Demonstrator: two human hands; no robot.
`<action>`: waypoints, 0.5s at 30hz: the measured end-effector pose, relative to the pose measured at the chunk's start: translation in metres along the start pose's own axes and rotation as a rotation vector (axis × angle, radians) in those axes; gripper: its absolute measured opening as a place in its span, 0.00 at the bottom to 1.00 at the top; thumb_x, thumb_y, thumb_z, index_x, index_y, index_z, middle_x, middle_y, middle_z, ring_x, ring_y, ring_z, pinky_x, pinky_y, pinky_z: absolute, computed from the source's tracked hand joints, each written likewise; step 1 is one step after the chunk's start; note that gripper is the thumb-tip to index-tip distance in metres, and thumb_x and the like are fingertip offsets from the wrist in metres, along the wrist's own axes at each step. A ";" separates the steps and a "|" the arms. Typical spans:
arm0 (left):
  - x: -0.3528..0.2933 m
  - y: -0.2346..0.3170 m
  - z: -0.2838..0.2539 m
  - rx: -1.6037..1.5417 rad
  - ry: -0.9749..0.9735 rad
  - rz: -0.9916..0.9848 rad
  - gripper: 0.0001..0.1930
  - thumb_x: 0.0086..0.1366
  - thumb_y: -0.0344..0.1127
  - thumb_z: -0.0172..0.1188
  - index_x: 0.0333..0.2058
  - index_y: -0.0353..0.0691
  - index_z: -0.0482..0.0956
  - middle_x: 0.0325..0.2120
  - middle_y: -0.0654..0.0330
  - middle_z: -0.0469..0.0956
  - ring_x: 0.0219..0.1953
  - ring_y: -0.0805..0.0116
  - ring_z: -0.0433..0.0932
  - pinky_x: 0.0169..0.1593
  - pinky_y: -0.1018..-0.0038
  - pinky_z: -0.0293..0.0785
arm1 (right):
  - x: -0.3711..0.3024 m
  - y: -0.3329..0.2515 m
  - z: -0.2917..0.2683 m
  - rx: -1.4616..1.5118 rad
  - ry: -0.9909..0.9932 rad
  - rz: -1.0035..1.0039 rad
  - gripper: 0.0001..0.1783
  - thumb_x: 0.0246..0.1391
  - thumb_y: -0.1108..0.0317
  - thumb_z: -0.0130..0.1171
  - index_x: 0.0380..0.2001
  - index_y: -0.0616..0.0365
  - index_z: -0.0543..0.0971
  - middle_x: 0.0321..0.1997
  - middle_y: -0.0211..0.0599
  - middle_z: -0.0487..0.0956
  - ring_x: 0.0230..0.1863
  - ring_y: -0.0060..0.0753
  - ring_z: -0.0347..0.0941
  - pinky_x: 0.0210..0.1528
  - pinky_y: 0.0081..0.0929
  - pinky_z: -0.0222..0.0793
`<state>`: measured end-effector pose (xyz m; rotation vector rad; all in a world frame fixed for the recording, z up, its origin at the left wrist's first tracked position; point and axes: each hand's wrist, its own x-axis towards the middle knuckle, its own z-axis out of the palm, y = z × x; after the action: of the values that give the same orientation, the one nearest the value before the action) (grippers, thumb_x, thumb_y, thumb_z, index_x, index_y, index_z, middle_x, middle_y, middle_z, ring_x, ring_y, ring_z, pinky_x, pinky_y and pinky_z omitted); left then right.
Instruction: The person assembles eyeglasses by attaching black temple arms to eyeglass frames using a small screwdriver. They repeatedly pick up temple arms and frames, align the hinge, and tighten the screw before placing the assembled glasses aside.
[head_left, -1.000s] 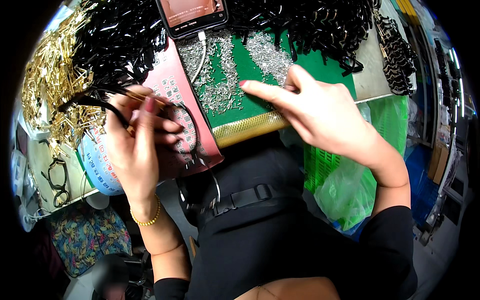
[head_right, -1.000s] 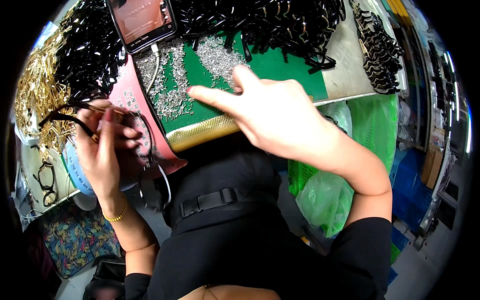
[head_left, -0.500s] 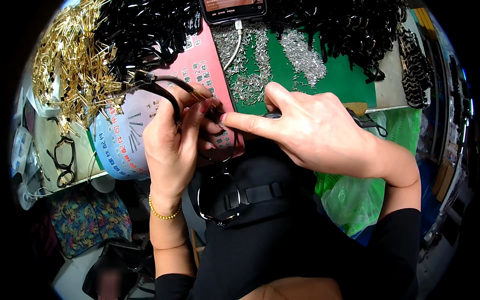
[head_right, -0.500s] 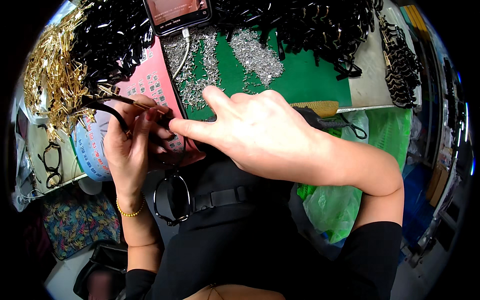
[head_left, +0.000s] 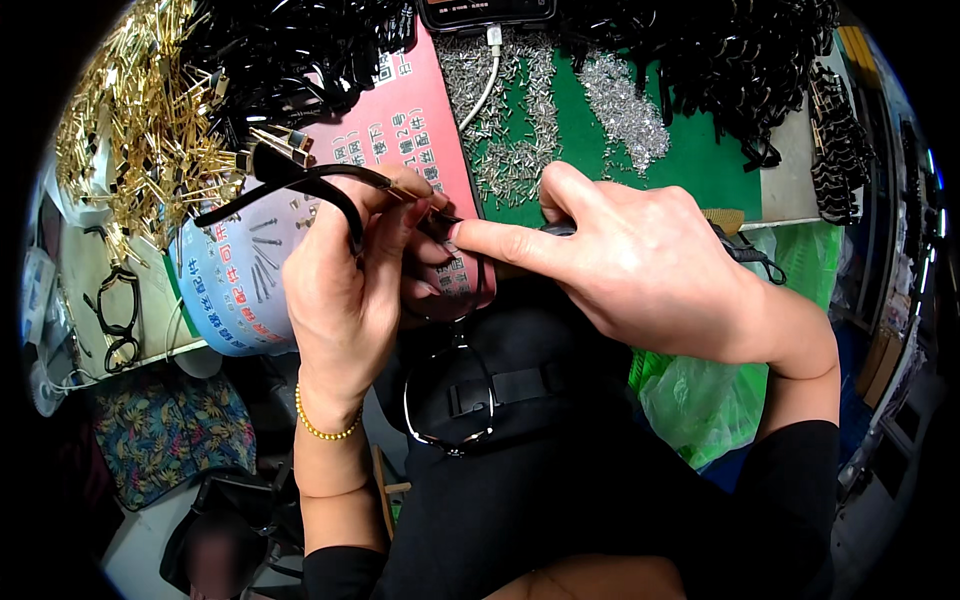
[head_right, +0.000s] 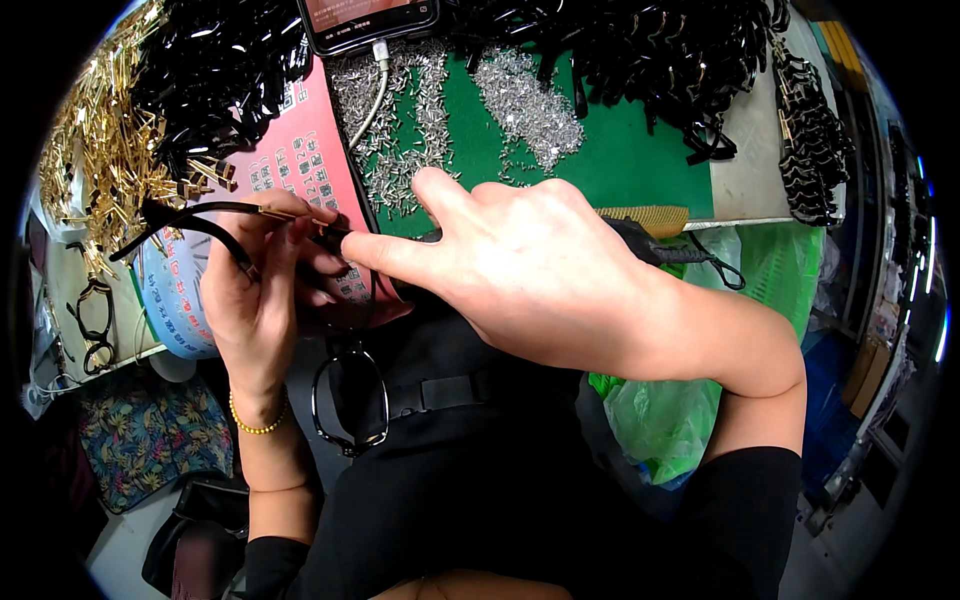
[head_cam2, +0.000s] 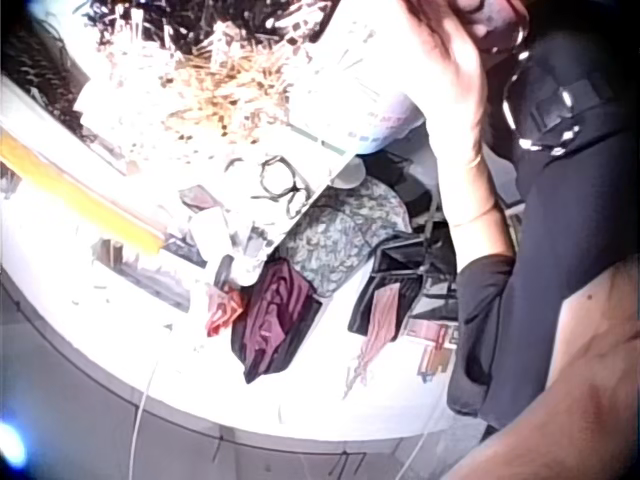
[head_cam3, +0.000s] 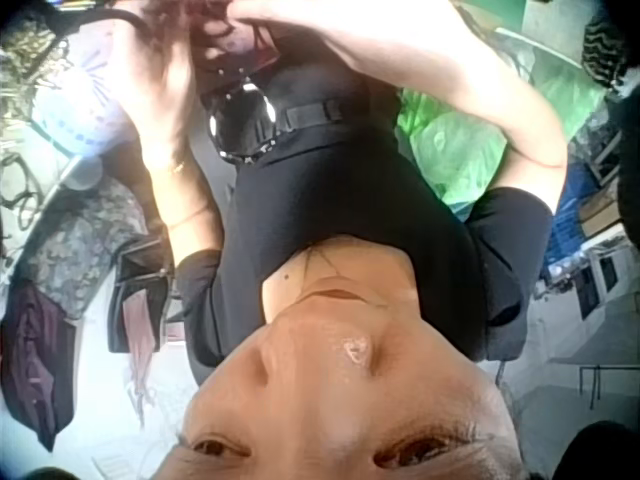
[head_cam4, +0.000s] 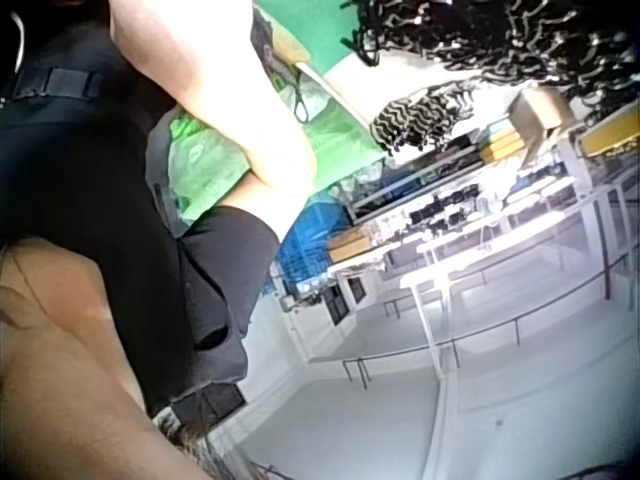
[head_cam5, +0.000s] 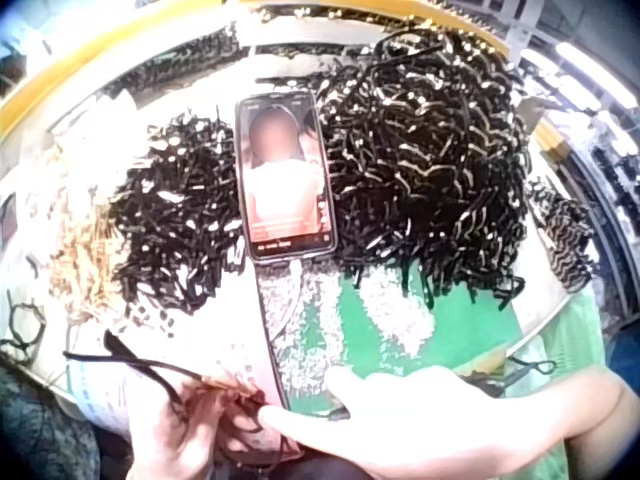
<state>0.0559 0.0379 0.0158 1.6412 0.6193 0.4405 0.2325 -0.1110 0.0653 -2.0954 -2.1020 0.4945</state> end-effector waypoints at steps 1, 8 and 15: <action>-0.001 0.000 0.000 0.015 0.004 0.005 0.06 0.70 0.17 0.52 0.43 0.30 0.75 0.38 0.57 0.84 0.29 0.76 0.83 0.28 0.82 0.77 | 0.000 0.000 0.001 -0.002 0.000 -0.001 0.35 0.47 0.75 0.62 0.61 0.34 0.77 0.33 0.36 0.71 0.30 0.35 0.77 0.23 0.32 0.72; 0.002 0.006 0.003 0.286 0.024 0.117 0.04 0.71 0.19 0.53 0.40 0.31 0.77 0.33 0.59 0.84 0.25 0.77 0.78 0.29 0.80 0.74 | 0.003 -0.003 -0.001 -0.036 -0.026 0.001 0.34 0.48 0.74 0.62 0.60 0.34 0.78 0.33 0.36 0.70 0.29 0.36 0.77 0.23 0.32 0.72; 0.002 -0.006 0.006 0.355 0.119 0.237 0.03 0.69 0.19 0.57 0.38 0.31 0.77 0.31 0.61 0.83 0.22 0.81 0.75 0.27 0.82 0.71 | 0.006 -0.002 -0.001 -0.012 0.017 -0.002 0.36 0.49 0.73 0.61 0.62 0.32 0.76 0.32 0.35 0.69 0.26 0.37 0.74 0.21 0.33 0.71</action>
<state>0.0599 0.0347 0.0090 2.0498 0.6184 0.6314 0.2308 -0.1047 0.0665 -2.0963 -2.1023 0.4634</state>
